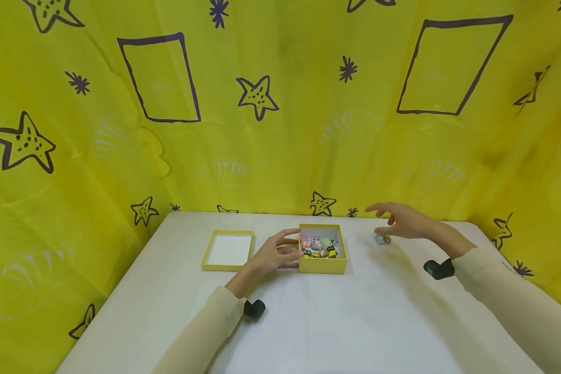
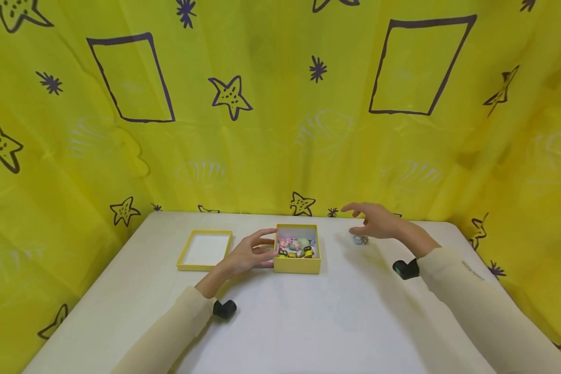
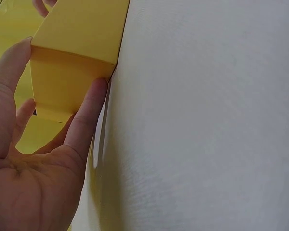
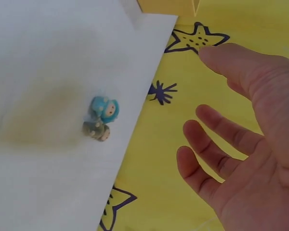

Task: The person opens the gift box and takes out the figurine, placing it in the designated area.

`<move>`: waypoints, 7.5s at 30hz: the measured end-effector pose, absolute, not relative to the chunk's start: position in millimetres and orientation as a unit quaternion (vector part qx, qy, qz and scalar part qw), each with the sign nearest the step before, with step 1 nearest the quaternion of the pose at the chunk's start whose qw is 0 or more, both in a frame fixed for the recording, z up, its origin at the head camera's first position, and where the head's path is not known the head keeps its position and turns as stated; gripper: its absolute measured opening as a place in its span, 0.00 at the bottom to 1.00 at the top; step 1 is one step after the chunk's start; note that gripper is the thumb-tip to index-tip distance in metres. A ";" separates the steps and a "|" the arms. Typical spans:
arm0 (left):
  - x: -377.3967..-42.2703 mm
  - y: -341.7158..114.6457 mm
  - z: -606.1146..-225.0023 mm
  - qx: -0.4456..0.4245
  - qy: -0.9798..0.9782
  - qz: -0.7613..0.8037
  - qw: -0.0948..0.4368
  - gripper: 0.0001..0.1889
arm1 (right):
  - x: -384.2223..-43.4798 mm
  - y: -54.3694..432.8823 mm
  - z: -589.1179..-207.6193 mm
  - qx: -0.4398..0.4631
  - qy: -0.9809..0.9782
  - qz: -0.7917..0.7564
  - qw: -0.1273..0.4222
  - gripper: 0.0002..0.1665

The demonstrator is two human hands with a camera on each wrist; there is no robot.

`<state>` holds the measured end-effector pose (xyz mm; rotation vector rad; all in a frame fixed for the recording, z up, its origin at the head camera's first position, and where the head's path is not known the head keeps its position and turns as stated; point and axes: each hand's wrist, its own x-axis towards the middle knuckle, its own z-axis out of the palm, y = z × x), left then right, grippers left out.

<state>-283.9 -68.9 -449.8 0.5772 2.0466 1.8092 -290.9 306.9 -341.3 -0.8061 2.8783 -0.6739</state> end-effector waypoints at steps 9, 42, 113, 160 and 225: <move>-283.7 -68.9 -449.5 0.206 0.726 0.633 0.170 0.37 | -290.0 291.8 -328.9 -0.282 0.934 -0.219 -0.021 0.32; -285.3 -67.8 -451.3 0.192 0.720 0.642 0.179 0.38 | -297.0 228.2 -330.9 -0.315 0.917 -0.245 -0.009 0.33; -283.3 -66.6 -450.0 0.196 0.713 0.649 0.180 0.36 | -309.8 173.5 -387.0 -0.342 0.925 -0.123 0.115 0.31; -281.8 -66.2 -450.0 0.196 0.702 0.659 0.185 0.37 | -308.1 170.1 -408.5 -0.362 0.930 -0.058 -0.019 0.12; -282.1 -65.2 -448.9 0.190 0.721 0.643 0.174 0.37 | -289.6 217.2 -373.6 -0.349 0.888 -0.299 -0.024 0.19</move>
